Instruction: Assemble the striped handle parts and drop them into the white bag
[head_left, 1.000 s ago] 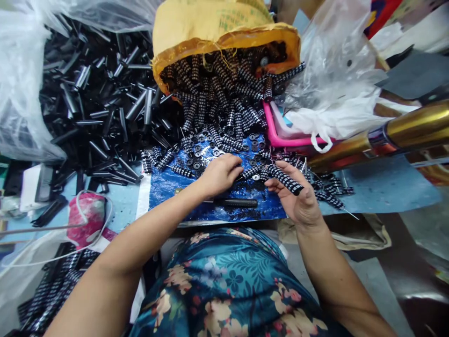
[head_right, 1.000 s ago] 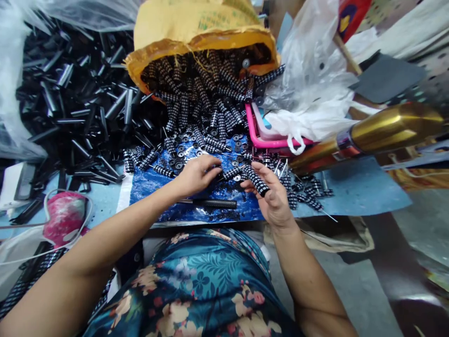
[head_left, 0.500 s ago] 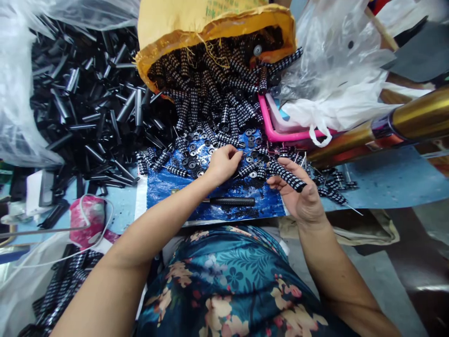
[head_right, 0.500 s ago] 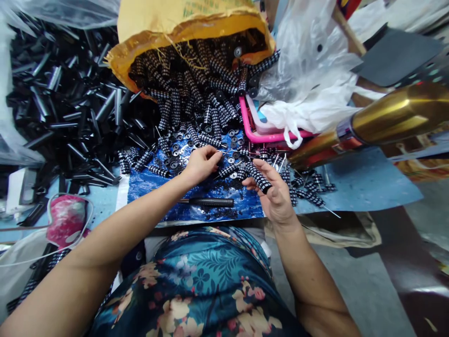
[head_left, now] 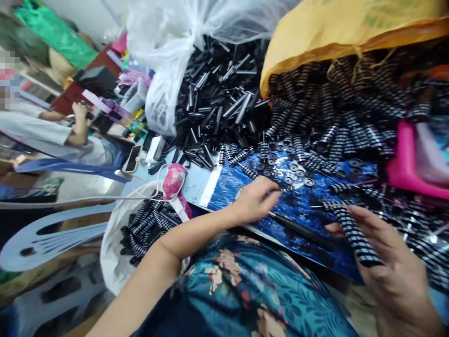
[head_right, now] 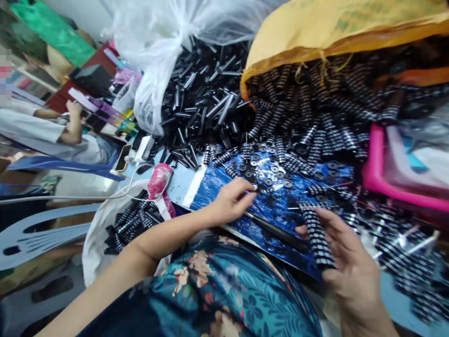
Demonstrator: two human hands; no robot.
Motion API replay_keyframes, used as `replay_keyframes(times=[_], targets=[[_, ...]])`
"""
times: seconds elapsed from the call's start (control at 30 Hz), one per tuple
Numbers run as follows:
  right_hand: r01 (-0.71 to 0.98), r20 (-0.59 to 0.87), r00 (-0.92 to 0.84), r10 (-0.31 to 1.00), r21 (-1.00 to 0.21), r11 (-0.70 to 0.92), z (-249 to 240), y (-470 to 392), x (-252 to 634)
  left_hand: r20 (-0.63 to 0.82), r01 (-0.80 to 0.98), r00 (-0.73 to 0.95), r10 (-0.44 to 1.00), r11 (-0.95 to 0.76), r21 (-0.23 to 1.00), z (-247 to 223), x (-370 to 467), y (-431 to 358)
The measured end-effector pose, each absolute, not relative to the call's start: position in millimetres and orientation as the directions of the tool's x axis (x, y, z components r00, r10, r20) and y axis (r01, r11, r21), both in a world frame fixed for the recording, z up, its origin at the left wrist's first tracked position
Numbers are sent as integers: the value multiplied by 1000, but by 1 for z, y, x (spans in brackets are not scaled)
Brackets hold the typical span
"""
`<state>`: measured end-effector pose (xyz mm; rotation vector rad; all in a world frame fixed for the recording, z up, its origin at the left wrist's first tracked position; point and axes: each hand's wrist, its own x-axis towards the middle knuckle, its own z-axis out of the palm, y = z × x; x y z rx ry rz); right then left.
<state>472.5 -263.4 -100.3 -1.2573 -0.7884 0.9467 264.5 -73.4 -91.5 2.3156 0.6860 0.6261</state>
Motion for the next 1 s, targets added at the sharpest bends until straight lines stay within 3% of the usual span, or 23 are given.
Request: replay_keyframes(times=[0.07, 0.17, 0.27, 0.37, 0.43, 0.5, 0.6, 0.67, 0.77, 0.87, 0.93, 1.0], targets=[[-116, 14, 329, 944, -992, 55, -102, -253, 464, 267, 563, 601, 754, -636, 529, -90, 207, -42], [-100, 32, 231, 972, -993, 57, -105, -234, 452, 200, 846, 490, 849, -518, 128, -90, 139, 16], [-82, 58, 155, 986, -994, 71, -109, -215, 438, 73, 813, 580, 811, -571, -111, -87, 108, 56], [-4, 77, 88, 993, -997, 78, -107, -203, 426, 90, 775, 629, 772, -614, -150, -80, 105, 59], [108, 91, 80, 993, -991, 82, -104, -201, 421, 193, 787, 612, 767, -615, -54, -76, 108, 40], [265, 139, 108, 984, -958, 106, -99, -201, 418, 263, 773, 560, 786, -610, 175, -77, 109, 17], [467, 255, 93, 963, -865, 183, -94, -197, 409, 127, 655, 499, 857, -469, 592, -88, 115, -8], [514, 315, 9, 949, -815, 266, -94, -190, 399, -7, 590, 414, 910, -262, 764, -99, 125, -12], [507, 363, -87, 928, -786, 355, -96, -179, 383, -120, 451, 194, 974, 21, 892, -109, 144, -4], [470, 344, -43, 938, -821, 323, -98, -179, 379, -104, 162, 36, 994, 97, 982, -102, 155, 0], [404, 275, 39, 961, -884, 237, -101, -184, 385, -75, -9, 7, 997, 75, 997, -90, 157, -12], [303, 179, 122, 976, -943, 135, -105, -192, 394, -119, -49, 120, 986, 126, 991, -77, 158, -33]])
